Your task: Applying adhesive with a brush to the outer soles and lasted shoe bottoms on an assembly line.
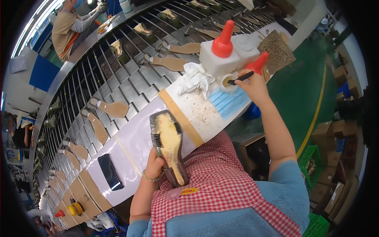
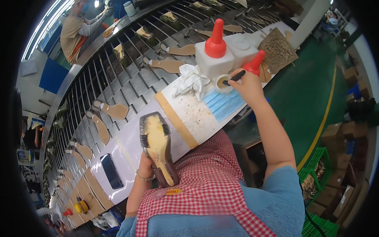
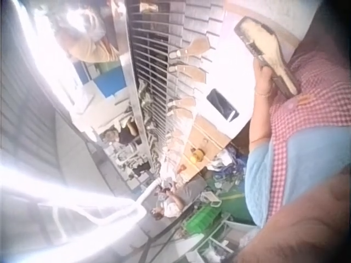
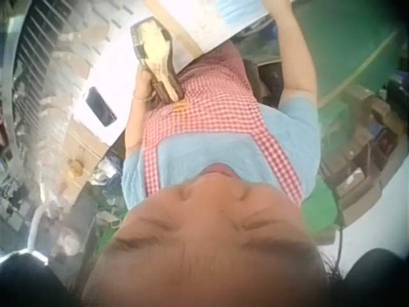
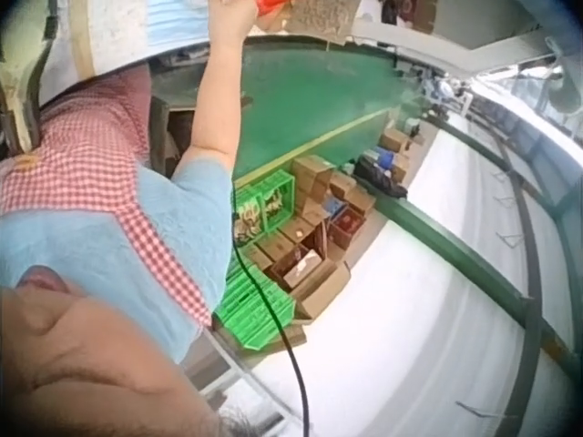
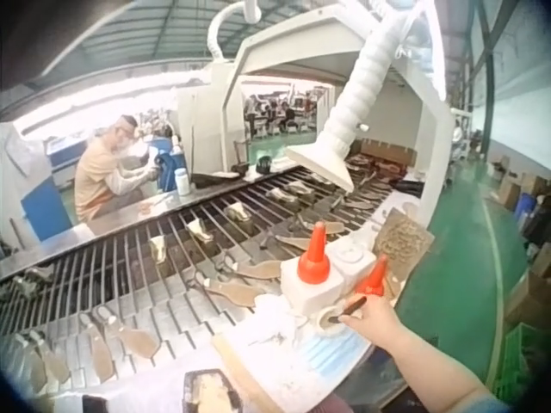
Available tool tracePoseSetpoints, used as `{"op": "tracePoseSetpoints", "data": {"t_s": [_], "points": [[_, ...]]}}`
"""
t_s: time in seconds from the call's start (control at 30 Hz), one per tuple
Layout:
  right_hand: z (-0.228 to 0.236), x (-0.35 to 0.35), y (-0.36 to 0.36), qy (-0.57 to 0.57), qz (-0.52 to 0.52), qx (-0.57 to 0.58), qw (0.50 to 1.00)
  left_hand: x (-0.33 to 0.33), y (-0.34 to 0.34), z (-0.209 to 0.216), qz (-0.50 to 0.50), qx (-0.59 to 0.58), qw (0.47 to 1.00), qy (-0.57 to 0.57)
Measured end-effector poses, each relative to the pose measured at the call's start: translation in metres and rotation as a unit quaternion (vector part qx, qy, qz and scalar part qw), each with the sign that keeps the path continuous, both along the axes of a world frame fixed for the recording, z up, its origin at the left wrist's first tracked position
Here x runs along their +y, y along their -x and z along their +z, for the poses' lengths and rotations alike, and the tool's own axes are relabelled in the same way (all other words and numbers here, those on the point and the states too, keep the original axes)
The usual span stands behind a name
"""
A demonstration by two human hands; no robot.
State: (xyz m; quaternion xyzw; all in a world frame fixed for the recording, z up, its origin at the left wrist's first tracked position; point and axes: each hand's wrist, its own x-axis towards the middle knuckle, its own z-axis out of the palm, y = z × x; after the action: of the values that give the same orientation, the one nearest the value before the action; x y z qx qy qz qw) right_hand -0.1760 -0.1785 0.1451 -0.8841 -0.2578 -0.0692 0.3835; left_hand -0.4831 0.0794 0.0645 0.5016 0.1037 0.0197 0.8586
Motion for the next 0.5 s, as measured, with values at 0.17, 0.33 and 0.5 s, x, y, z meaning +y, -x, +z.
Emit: {"op": "tracePoseSetpoints", "data": {"t_s": [0.17,0.33,0.5], "points": [[-0.005,0.009,-0.005,0.085,0.001,0.054,0.995,0.011,0.009,-0.013,-0.006,-0.002,1.0,0.008],[-0.001,0.007,-0.003,0.046,0.009,0.032,0.998,0.012,0.008,-0.014,-0.005,-0.001,1.0,0.009],[-0.016,-0.003,-0.009,0.008,0.02,0.084,0.996,0.009,0.002,-0.013,0.02,0.004,1.0,0.012]]}}
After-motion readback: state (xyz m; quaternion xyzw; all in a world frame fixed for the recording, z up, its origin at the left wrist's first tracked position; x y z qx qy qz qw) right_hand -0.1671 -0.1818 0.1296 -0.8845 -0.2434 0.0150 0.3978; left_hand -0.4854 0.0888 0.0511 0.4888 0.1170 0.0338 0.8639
